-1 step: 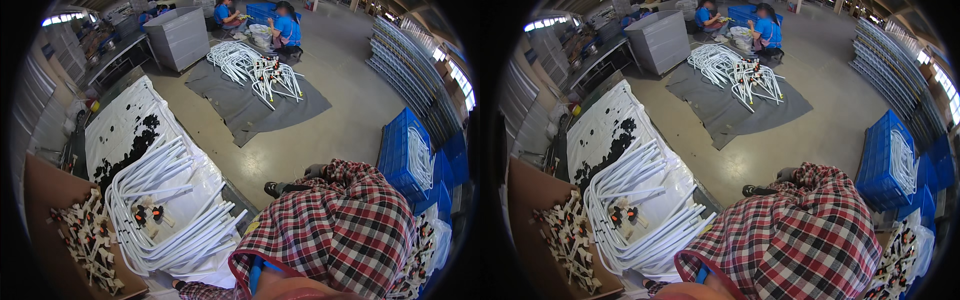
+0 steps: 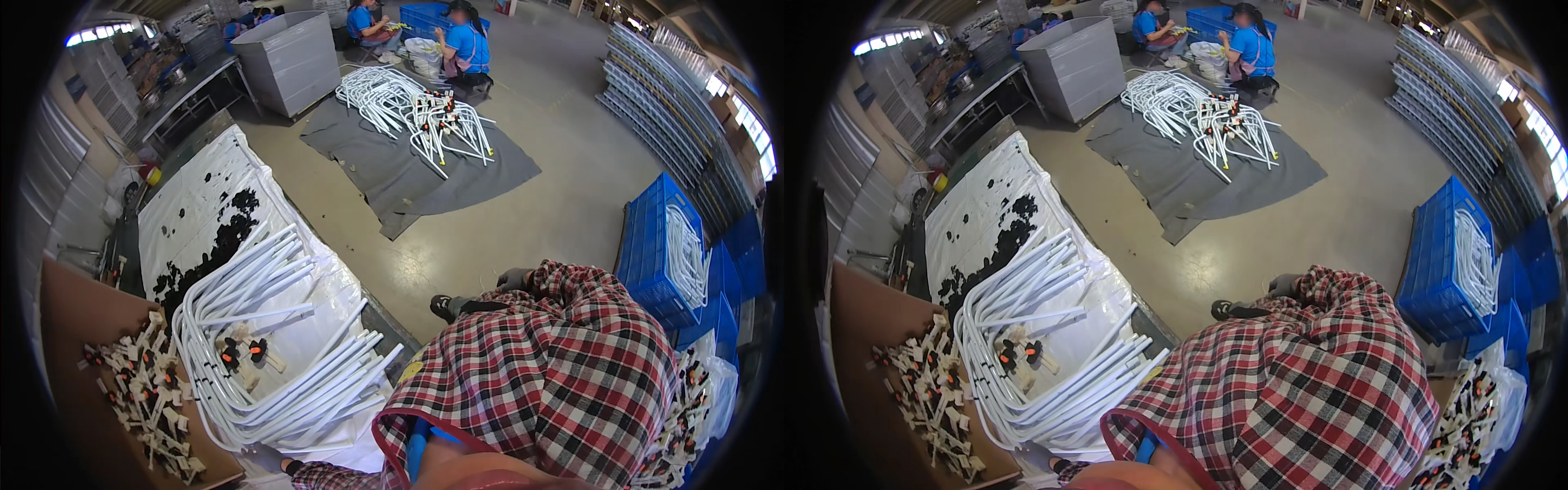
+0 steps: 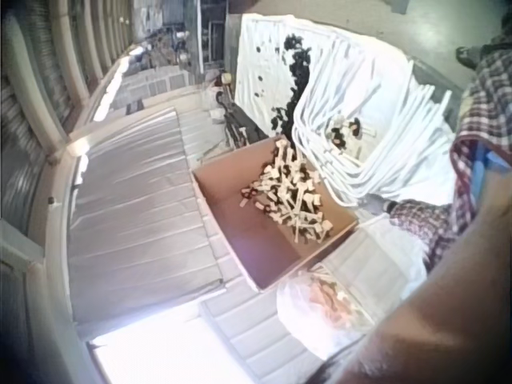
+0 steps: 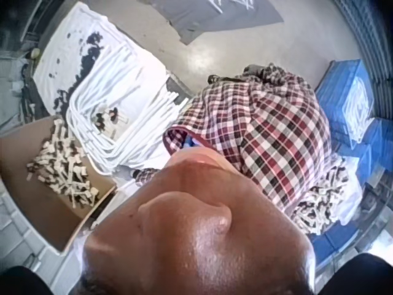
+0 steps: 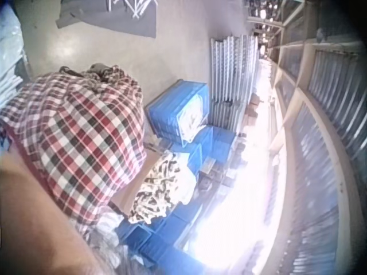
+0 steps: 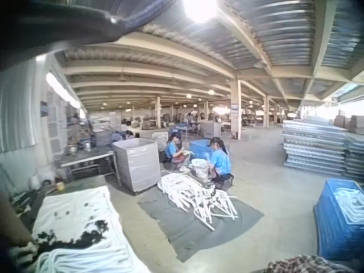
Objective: The person repeatedly picks up white plastic hanger frames and small black and orange plastic parts, then attaches the parts to the frames by hand. The person handles the items one at a time and places the assembled units into a stack.
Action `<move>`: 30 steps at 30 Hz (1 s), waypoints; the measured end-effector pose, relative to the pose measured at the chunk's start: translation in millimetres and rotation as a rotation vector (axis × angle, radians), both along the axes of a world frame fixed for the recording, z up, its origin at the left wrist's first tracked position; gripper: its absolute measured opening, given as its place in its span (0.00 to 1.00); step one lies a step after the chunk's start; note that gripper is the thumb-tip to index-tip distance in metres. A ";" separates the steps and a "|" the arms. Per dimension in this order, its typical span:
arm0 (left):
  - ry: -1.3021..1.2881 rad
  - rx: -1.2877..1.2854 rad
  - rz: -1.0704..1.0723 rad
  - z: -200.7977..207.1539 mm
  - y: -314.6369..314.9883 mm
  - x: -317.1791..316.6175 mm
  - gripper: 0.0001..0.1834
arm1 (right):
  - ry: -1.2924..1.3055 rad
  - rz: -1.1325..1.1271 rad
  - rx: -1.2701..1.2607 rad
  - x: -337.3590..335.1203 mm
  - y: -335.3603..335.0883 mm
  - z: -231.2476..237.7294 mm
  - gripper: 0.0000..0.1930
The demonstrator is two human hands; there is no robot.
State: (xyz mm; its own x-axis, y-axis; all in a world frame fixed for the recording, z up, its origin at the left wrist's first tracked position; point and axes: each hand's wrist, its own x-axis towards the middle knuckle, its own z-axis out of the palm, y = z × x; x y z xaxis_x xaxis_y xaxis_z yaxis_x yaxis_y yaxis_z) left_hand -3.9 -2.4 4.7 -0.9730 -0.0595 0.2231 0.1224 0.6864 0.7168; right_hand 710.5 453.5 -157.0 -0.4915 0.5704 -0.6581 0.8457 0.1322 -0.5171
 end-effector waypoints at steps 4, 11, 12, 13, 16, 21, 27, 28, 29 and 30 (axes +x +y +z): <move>0.193 -0.194 0.045 23.2 14.8 -5.4 0.30 | -0.007 -0.103 0.027 -12.6 -7.0 11.0 0.29; 0.179 -0.444 0.316 22.8 42.8 -48.7 0.26 | 0.110 -0.202 -0.017 -17.4 29.2 12.6 0.29; 0.209 -0.462 0.349 24.4 53.3 -50.6 0.26 | 0.142 -0.223 0.020 -15.1 36.0 2.9 0.29; 0.230 -0.476 0.360 29.8 66.8 -52.3 0.25 | 0.182 -0.298 0.003 -12.8 43.8 -10.3 0.28; 0.295 -0.478 0.338 67.0 116.1 -50.9 0.24 | 0.153 -0.376 0.008 1.1 71.9 -69.5 0.28; 0.372 -0.394 0.303 166.5 130.6 1.1 0.22 | -0.075 0.045 -0.002 75.3 120.8 -183.6 0.23; 0.368 -0.275 0.520 258.7 140.0 26.9 0.19 | -0.078 0.411 0.158 109.3 277.0 -176.3 0.15; 0.373 -0.345 0.534 264.9 145.3 32.0 0.19 | -0.070 0.490 0.213 105.9 305.9 -173.6 0.14; 0.336 -0.258 0.569 264.6 148.4 39.2 0.18 | -0.054 0.549 0.268 97.7 335.3 -175.5 0.13; 0.297 -0.265 0.570 261.2 151.6 46.1 0.18 | -0.037 0.604 0.330 87.3 362.3 -179.7 0.11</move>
State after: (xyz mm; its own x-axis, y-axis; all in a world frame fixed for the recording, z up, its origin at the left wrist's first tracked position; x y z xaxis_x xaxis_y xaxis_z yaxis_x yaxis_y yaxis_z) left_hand 42.2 149.2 265.9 -0.7019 -0.4499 0.5523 -0.1443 0.8491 0.5082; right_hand 797.8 815.8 -336.7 -0.7671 0.3769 -0.5192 0.5903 0.7316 -0.3410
